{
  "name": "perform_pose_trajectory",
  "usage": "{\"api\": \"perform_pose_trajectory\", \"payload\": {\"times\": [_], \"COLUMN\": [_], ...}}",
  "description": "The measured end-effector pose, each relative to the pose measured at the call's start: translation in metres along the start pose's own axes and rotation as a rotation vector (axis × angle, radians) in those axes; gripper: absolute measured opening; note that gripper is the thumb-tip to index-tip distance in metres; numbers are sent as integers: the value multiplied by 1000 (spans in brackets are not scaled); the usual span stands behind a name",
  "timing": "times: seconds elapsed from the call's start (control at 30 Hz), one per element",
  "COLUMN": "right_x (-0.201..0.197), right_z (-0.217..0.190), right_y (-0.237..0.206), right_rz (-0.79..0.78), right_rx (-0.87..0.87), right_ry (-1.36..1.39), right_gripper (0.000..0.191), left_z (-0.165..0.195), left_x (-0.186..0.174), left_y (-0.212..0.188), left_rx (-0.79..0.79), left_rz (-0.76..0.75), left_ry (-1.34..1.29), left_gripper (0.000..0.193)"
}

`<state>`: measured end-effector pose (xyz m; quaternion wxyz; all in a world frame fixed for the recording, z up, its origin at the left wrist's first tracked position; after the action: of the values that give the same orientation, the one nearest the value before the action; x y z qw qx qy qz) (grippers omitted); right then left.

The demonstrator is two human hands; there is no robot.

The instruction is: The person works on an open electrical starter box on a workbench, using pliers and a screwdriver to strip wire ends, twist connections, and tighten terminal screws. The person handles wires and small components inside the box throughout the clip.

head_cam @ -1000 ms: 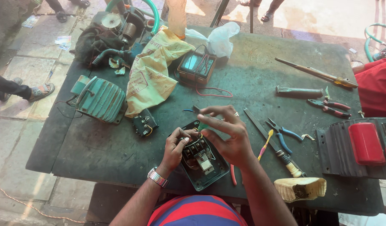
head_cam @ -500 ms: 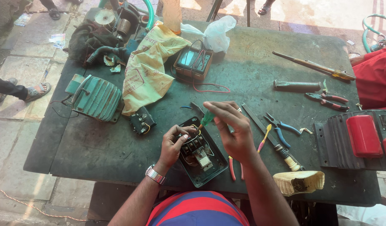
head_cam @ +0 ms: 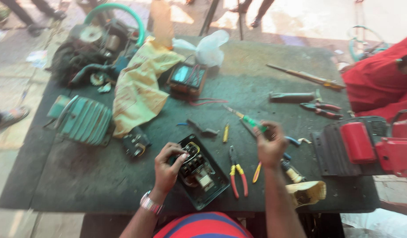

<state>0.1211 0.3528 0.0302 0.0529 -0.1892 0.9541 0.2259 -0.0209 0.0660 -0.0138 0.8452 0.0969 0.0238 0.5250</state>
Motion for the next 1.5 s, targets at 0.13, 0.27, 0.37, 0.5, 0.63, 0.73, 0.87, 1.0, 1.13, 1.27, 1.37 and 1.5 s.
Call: {"api": "perform_pose_trajectory", "payload": {"times": [0.13,0.27,0.37,0.5,0.63,0.73,0.87,1.0,1.13,1.27,1.37,1.5], "right_x": [-7,-11,-6,9,23,32,40,49,56,67,78,87], "right_z": [39,47,32,-12,-60,-84,-94,-88,-68,-54,-50,-50], "right_y": [-30,-39,-39,-46,-71,-82,-84,-86,-78,-75,-80,-85], "right_rz": [28,-45,-61,-241,-597,-762,-710,-620,-579,-636,-685,-695], "right_rx": [24,43,-109,-46,141,70,-147,-295,-41,31,-12,-78], "right_ry": [-321,-505,-474,-186,168,207,91,15,11,-105,-160,-135], "right_gripper": [26,23,19,16,32,38,29,22,18,20,22,20], "left_z": [-2,-19,-32,-33,-28,-29,-25,-1,27,39,41,40], "left_x": [3,10,16,24,27,26,30,27,13,5,7,12], "left_y": [-3,-7,-7,-1,-13,-19,-16,-16,-9,0,-2,-2], "left_rx": [-89,-139,-190,-251,-277,-283,-309,-194,42,120,145,233], "left_rz": [-11,31,31,-25,-30,-33,-7,-9,26,-24,-58,-92], "left_ry": [54,-43,-83,-54,20,15,-22,12,448,598,667,783], "left_gripper": [11,14,17,15,11,11,14,13,10,10,10,11]}}
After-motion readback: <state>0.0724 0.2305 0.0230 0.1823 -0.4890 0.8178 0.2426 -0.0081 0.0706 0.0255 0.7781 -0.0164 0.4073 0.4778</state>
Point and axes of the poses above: each hand's wrist, its own y-axis towards the middle knuckle, its own x-axis out of the palm, z = x × y, the point moved 2 cm from there along y, towards the middle knuckle, and after that the axes turned 5 degrees about z, right-handed, at the moved point
